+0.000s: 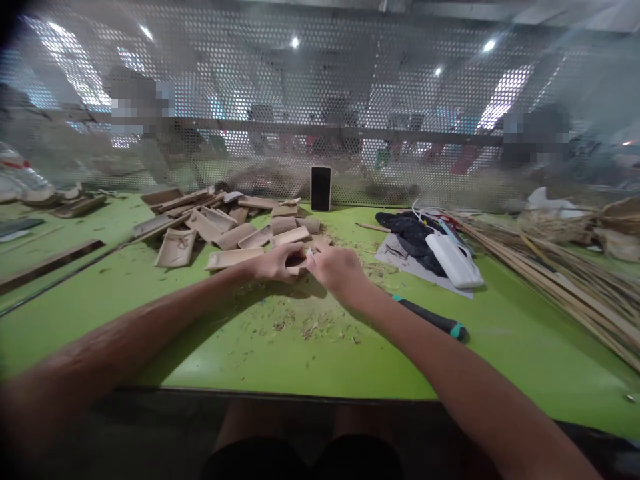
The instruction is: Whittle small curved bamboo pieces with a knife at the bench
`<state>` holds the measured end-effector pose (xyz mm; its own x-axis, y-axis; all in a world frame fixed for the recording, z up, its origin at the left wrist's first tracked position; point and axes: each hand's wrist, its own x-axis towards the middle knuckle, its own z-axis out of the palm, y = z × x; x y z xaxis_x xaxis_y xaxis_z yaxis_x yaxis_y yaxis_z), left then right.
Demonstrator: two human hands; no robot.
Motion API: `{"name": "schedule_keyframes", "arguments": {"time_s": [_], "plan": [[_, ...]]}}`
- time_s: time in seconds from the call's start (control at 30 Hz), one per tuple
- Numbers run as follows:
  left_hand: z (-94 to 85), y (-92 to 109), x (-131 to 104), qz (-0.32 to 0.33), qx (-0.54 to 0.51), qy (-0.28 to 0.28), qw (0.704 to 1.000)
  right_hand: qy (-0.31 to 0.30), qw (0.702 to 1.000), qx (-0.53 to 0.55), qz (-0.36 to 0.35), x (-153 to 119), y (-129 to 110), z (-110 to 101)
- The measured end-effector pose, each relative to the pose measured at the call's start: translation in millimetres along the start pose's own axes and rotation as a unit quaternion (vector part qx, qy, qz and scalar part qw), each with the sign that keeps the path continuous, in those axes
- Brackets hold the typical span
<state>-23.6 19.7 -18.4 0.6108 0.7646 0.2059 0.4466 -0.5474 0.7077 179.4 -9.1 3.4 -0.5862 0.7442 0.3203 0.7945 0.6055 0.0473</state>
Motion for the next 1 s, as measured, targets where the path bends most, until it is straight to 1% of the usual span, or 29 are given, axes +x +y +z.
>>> {"name": "schedule_keyframes", "arguments": {"time_s": [0.13,0.27,0.3,0.43,0.5,0.63,0.7,0.8,0.83,0.93,1.0], "plan": [[0.1,0,0,0.003,0.020,0.003,1.000,-0.006,1.000,-0.004,-0.004,-1,-2,-3],[0.4,1,-1,0.003,0.000,0.002,1.000,0.026,0.999,0.011,-0.022,-3,-6,-4],[0.5,1,-1,0.003,0.002,0.003,1.000,0.024,1.000,0.006,-0.017,-2,-6,-4],[0.5,-1,-1,-0.003,0.011,0.017,1.000,-0.019,0.999,-0.015,0.026,0,3,2],[0.4,-3,0,-0.005,0.000,0.019,1.000,0.002,0.999,0.007,0.049,0,10,5],[0.5,-5,1,-0.005,0.000,0.017,1.000,0.085,0.989,0.058,0.104,1,18,8],[0.4,-6,1,-0.006,-0.004,0.022,1.000,0.096,0.988,0.081,0.085,0,18,9],[-0.2,-6,1,-0.010,-0.013,0.022,1.000,0.091,0.991,0.099,0.013,-3,13,11],[-0.5,-6,1,-0.011,-0.014,0.021,1.000,0.091,0.991,0.094,0.001,-5,12,12],[-1.3,-6,1,-0.016,-0.017,0.027,0.999,0.095,0.993,0.073,0.003,-7,7,17],[-1.7,-6,1,-0.016,-0.027,0.027,0.999,0.107,0.991,0.077,-0.010,-8,4,19]]}}
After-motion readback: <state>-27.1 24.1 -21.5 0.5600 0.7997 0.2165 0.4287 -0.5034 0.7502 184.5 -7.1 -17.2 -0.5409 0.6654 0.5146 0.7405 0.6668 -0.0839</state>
